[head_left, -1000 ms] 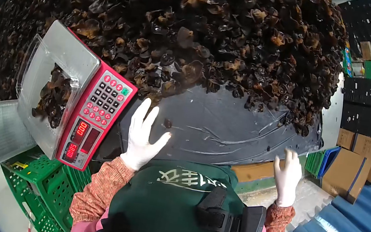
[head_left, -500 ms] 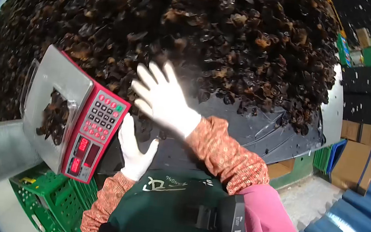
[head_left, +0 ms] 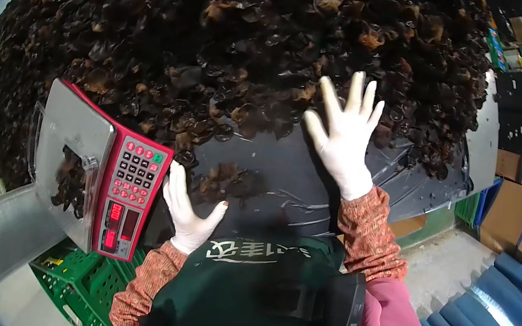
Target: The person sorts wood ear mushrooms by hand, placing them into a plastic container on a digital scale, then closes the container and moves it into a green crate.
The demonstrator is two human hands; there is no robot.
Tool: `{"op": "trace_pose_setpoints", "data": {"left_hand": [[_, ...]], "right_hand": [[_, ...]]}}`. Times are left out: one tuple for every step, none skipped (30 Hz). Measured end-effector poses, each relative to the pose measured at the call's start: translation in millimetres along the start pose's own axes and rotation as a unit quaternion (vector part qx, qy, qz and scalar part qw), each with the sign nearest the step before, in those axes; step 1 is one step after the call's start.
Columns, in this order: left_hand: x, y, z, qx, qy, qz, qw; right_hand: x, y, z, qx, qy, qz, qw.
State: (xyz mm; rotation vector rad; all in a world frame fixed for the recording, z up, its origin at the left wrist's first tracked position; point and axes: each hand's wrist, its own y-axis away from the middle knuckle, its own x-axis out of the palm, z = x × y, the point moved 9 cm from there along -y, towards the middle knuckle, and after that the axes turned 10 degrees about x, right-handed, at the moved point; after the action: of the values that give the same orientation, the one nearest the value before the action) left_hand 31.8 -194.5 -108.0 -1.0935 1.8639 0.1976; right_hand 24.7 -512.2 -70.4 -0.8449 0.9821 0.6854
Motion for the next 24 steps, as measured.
{"op": "trace_pose_setpoints", "data": {"left_hand": [[-0.9,-0.9,0.8,-0.008,0.006,0.002,1.000],[-1.5,0.4,0.5,-0.018,0.015,0.006,1.000],[-2.9,1.7,-0.1,-0.026,0.016,0.007,1.000],[-3.1,0.8,-0.5,-0.031,0.019,0.006,0.999],[-2.4,-0.3,-0.5,-0.035,0.023,0.006,0.999],[-1.8,-0.2,-1.0,-0.036,0.021,0.008,0.999],[-1.7,-0.4,-1.0,-0.035,0.019,0.010,0.999],[-1.6,-0.8,-0.6,-0.033,0.016,0.012,0.999],[-0.4,-0.7,-0.7,-0.016,0.000,0.004,1.000],[-0.3,-1.2,0.4,-0.015,0.002,0.003,1.000],[-0.4,-1.0,0.8,-0.015,0.004,0.003,1.000],[-0.3,-0.2,0.3,-0.015,0.008,0.001,1.000],[-2.4,-1.0,-1.1,-0.029,0.029,0.001,0.999],[-3.3,-0.9,-1.9,-0.029,0.031,-0.001,0.999],[-3.3,-1.0,-1.0,-0.030,0.034,-0.002,0.999],[-3.3,-0.7,-0.8,-0.031,0.036,-0.004,0.999],[-3.1,-0.3,-0.2,-0.040,0.042,-0.005,0.998],[-2.2,1.2,0.8,-0.040,0.039,-0.006,0.998],[-1.5,2.9,2.6,-0.040,0.035,-0.007,0.999],[-1.1,2.8,3.8,-0.039,0.031,-0.009,0.999],[-2.5,-0.2,0.9,-0.031,0.021,-0.003,0.999],[-2.8,0.5,1.6,-0.035,0.025,-0.005,0.999],[-3.1,1.4,2.4,-0.039,0.030,-0.007,0.999],[-3.0,2.2,3.0,-0.043,0.036,-0.010,0.998]], "right_hand": [[5.1,10.1,12.9,-0.028,-0.004,0.053,0.998],[9.7,25.0,25.9,-0.063,-0.031,0.095,0.993],[10.0,42.8,39.6,-0.100,-0.049,0.140,0.984],[8.2,61.0,51.3,-0.136,-0.064,0.183,0.972],[7.9,83.5,58.2,-0.169,-0.089,0.198,0.961],[7.1,105.4,63.5,-0.200,-0.114,0.213,0.950],[-2.3,116.2,69.0,-0.226,-0.134,0.237,0.935],[-13.3,123.5,71.2,-0.243,-0.140,0.232,0.931],[-17.1,132.8,65.7,-0.247,-0.143,0.222,0.932],[-21.0,139.0,58.8,-0.251,-0.145,0.211,0.934],[-25.3,138.0,47.4,-0.227,-0.136,0.192,0.945],[-29.5,134.4,35.8,-0.204,-0.126,0.174,0.955],[-31.4,122.0,24.1,-0.156,-0.117,0.201,0.960],[-38.0,107.1,14.3,-0.125,-0.094,0.222,0.962],[-47.9,102.3,-3.0,-0.096,-0.126,0.162,0.974],[-58.6,99.5,-18.5,-0.068,-0.157,0.101,0.980],[-65.9,96.4,-30.2,-0.028,-0.197,0.064,0.978],[-73.7,94.1,-40.8,0.012,-0.237,0.027,0.971],[-75.2,91.7,-49.1,0.050,-0.265,0.025,0.963],[-74.2,90.3,-55.3,0.095,-0.303,0.029,0.948],[-75.4,88.0,-54.5,0.096,-0.298,0.028,0.949],[-76.7,85.8,-54.0,0.096,-0.293,0.027,0.951],[-76.1,85.8,-57.2,0.116,-0.304,0.032,0.945],[-75.9,86.9,-61.0,0.137,-0.313,0.036,0.939]]}}
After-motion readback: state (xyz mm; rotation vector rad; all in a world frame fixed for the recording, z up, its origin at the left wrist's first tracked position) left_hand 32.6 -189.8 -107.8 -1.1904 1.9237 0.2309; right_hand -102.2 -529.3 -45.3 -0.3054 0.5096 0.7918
